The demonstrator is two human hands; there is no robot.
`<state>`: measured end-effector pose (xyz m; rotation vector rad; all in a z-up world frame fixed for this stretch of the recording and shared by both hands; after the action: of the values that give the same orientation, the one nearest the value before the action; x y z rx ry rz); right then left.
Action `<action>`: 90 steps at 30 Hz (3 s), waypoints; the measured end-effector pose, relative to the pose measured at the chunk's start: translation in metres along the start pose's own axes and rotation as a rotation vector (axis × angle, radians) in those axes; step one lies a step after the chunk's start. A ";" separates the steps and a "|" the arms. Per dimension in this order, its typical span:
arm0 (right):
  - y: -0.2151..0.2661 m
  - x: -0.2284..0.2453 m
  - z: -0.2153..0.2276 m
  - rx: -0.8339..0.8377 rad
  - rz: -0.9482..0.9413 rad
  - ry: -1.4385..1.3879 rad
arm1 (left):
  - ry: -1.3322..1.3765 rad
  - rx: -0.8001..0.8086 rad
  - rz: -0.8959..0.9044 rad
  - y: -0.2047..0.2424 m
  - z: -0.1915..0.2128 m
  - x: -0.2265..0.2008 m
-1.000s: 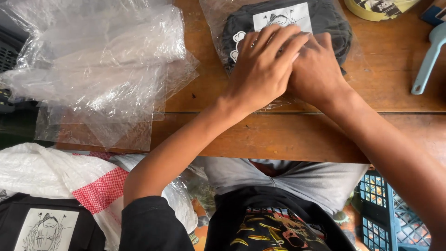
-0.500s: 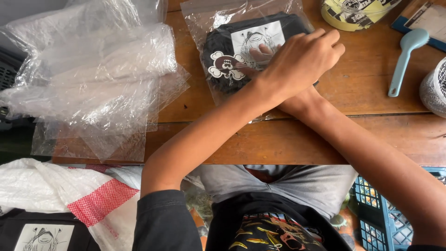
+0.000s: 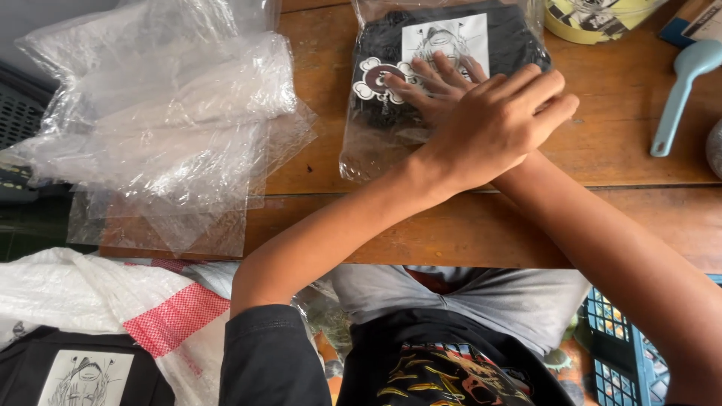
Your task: Cleaning a small black pouch with a brush and duster before placing it into a plastic bag for packaging.
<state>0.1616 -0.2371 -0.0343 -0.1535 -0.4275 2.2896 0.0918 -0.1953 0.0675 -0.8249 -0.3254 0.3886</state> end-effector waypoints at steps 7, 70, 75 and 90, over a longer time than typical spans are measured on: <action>-0.005 0.009 0.018 0.388 -0.200 0.202 | -0.142 0.423 0.469 0.073 0.051 0.052; 0.070 0.117 0.177 0.345 0.066 -0.193 | 0.182 0.416 0.413 0.070 0.059 0.113; 0.086 -0.063 0.182 0.039 -0.253 0.004 | 0.239 0.267 0.301 0.049 0.070 0.095; -0.001 -0.226 0.095 0.670 -0.709 0.254 | 0.160 0.456 0.157 0.049 0.040 0.069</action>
<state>0.2945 -0.4255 0.0497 0.0465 0.3789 1.5721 0.1252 -0.1083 0.0649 -0.4298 -0.0172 0.5163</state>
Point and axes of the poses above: each hand's wrist, its own y-axis away from the middle knuckle, its own z-axis out of the back of the hand, x = y × z, the point moved 4 cm from there along -y, towards the middle knuckle, and after that the axes turned 3 degrees about x, right-handed, at the moved point
